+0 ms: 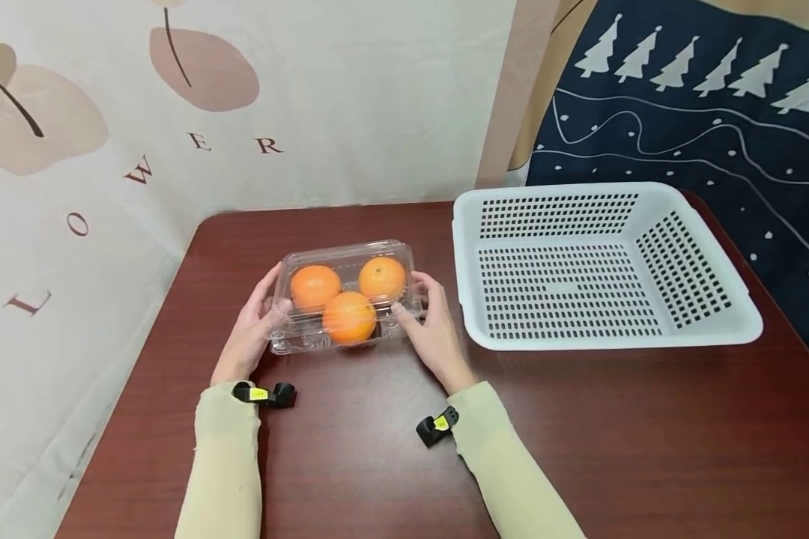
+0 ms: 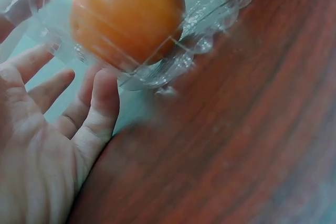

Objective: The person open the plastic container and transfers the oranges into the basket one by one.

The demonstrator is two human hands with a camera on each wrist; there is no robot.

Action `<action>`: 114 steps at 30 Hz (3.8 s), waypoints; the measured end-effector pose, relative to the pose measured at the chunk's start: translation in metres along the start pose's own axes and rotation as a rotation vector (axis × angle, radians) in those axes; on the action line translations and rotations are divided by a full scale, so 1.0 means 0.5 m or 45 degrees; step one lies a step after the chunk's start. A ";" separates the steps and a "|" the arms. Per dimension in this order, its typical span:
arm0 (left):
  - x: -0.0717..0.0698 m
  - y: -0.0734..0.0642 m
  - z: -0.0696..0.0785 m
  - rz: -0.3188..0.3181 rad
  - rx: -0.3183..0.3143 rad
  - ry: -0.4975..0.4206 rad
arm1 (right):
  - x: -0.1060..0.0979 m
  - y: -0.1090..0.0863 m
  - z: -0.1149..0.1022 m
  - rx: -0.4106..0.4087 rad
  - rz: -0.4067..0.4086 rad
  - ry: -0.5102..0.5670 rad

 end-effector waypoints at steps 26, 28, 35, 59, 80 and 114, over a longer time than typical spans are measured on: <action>-0.006 0.016 0.010 0.058 0.031 -0.038 | -0.004 0.024 -0.026 -0.192 -0.003 -0.172; -0.006 0.015 0.010 0.059 0.033 -0.027 | -0.002 0.022 -0.036 -0.180 -0.029 -0.168; -0.015 0.012 0.012 0.096 0.040 0.005 | 0.005 0.012 -0.083 -0.112 -0.134 0.008; -0.016 0.002 0.017 0.117 0.029 -0.021 | 0.014 0.048 -0.051 -0.037 -0.140 0.358; -0.011 0.011 0.013 -0.007 0.135 -0.352 | 0.024 0.064 -0.007 0.013 -0.152 0.318; -0.013 0.026 0.000 -0.032 0.178 -0.464 | 0.011 0.056 -0.036 -0.021 -0.121 0.284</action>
Point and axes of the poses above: each hand's wrist, its own y-axis towards the middle knuckle, its own x-axis out of the palm, z = x × y, the point moved 9 cm from there along y, towards the middle knuckle, and after that the axes turned 3 degrees about -y, right-handed, at the moved point
